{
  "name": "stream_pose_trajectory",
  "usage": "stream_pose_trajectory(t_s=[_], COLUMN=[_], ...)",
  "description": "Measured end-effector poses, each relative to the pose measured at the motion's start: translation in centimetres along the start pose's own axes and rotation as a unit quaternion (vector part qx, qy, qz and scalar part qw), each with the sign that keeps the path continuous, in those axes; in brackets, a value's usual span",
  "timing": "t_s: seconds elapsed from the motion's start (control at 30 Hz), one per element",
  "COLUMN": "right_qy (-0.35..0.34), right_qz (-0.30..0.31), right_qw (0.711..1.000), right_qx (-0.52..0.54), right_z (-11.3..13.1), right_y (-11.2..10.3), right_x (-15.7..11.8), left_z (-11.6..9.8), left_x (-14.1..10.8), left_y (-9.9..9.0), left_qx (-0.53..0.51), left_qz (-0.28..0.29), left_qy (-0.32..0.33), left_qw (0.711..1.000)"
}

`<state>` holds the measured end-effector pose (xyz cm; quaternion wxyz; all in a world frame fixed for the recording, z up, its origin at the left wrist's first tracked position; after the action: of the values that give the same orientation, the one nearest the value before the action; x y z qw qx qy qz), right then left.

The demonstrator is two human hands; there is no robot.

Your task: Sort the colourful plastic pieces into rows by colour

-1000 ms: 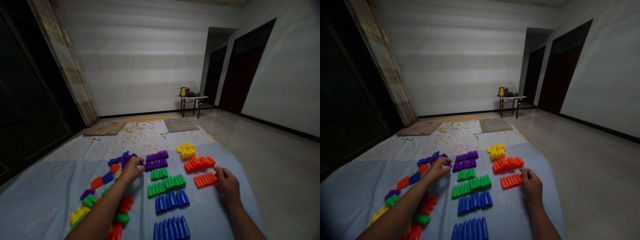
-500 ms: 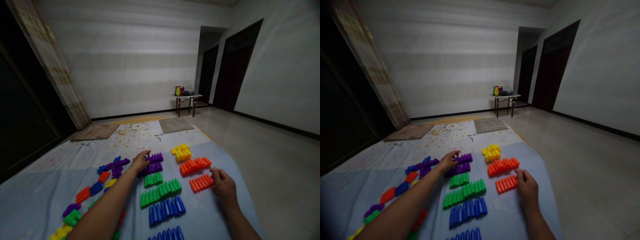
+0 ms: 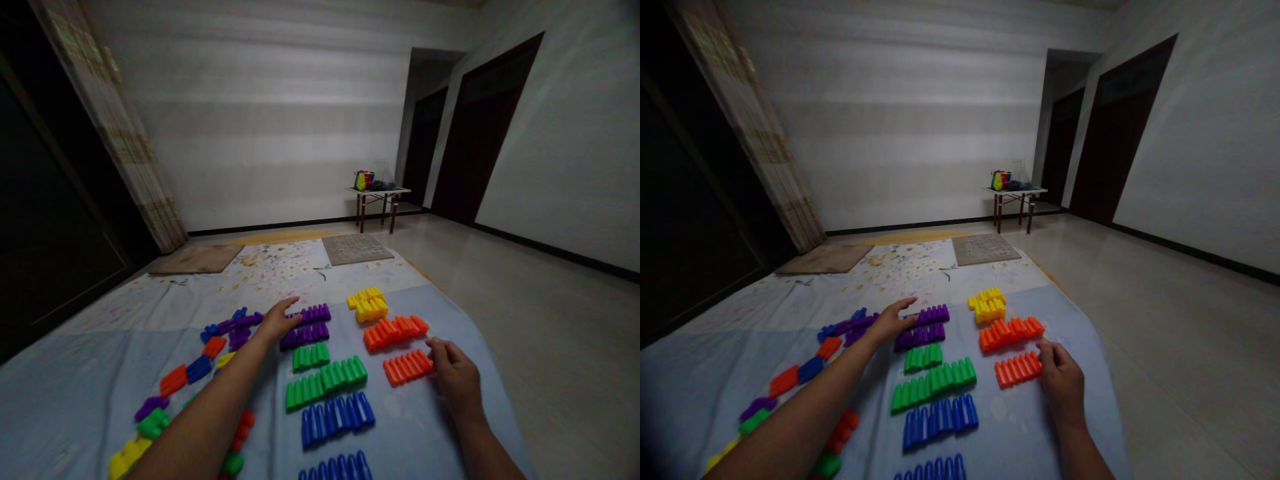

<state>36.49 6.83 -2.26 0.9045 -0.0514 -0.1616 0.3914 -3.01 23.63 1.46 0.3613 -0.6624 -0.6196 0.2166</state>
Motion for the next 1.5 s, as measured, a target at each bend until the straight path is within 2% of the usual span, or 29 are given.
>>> stream_pose_trajectory(t_s=[0.1, 0.23, 0.4, 0.57, 0.83, 0.97, 1.1, 1.2, 1.3, 1.4, 1.5], right_qy=[-0.008, -0.016, -0.02, -0.011, 0.0, -0.016, -0.019, -0.015, -0.013, -0.015, -0.021], right_qz=[-0.007, -0.009, -0.007, -0.006, 0.001, -0.004, -0.005, -0.003, 0.001, 0.002, -0.003], right_qw=[1.0, 1.0, 0.999, 0.999, 0.998, 0.998, 0.998, 0.997, 0.997, 0.997, 0.998], right_qx=[-0.005, -0.011, -0.035, -0.05, -0.062, -0.066, -0.068, -0.073, -0.077, -0.071, -0.066], right_z=[0.1, 0.3, -0.2, -1.5, -2.7, -2.2, -1.7, -1.6, -1.8, -2.1, -2.3], right_y=[-0.2, -0.4, -0.6, -0.7, -0.6, -0.6, -0.5, -0.4, -0.4, -0.3, -0.3], right_x=[0.0, -0.1, 0.1, 0.5, 0.7, 0.6, 0.4, 0.3, 0.5, 0.7, 0.9], left_z=[0.7, 2.7, 6.0, 6.8, 5.4, 4.0, 3.2, 3.0, 2.9, 2.3, 1.4], left_x=[-2.4, -7.6, -14.6, -18.2, -19.9, -20.2, -20.2, -19.6, -19.3, -20.0, -21.8], left_y=[-3.1, -7.0, -9.8, -9.7, -7.8, -6.7, -6.1, -6.2, -7.0, -8.0, -7.4], left_qx=[-0.013, -0.03, -0.006, 0.057, 0.137, 0.159, 0.175, 0.171, 0.142, 0.126, 0.163], left_qz=[-0.025, -0.052, -0.101, -0.094, -0.024, -0.04, -0.101, -0.13, -0.144, -0.14, -0.082], left_qy=[0.002, -0.021, -0.078, -0.075, -0.052, -0.011, -0.014, -0.013, -0.016, 0.001, 0.049], left_qw=[1.0, 0.998, 0.992, 0.991, 0.989, 0.986, 0.979, 0.977, 0.979, 0.982, 0.982])
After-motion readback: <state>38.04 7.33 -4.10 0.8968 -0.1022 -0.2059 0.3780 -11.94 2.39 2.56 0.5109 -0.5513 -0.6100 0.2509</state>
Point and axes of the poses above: each hand's wrist, its own x-axis towards the middle knuckle, its own y-axis out of the palm, z = x × y, the point moved 10 cm from there along x, towards the middle knuckle, and after that the axes turned 7 degrees about x, right-handed, at the moved point
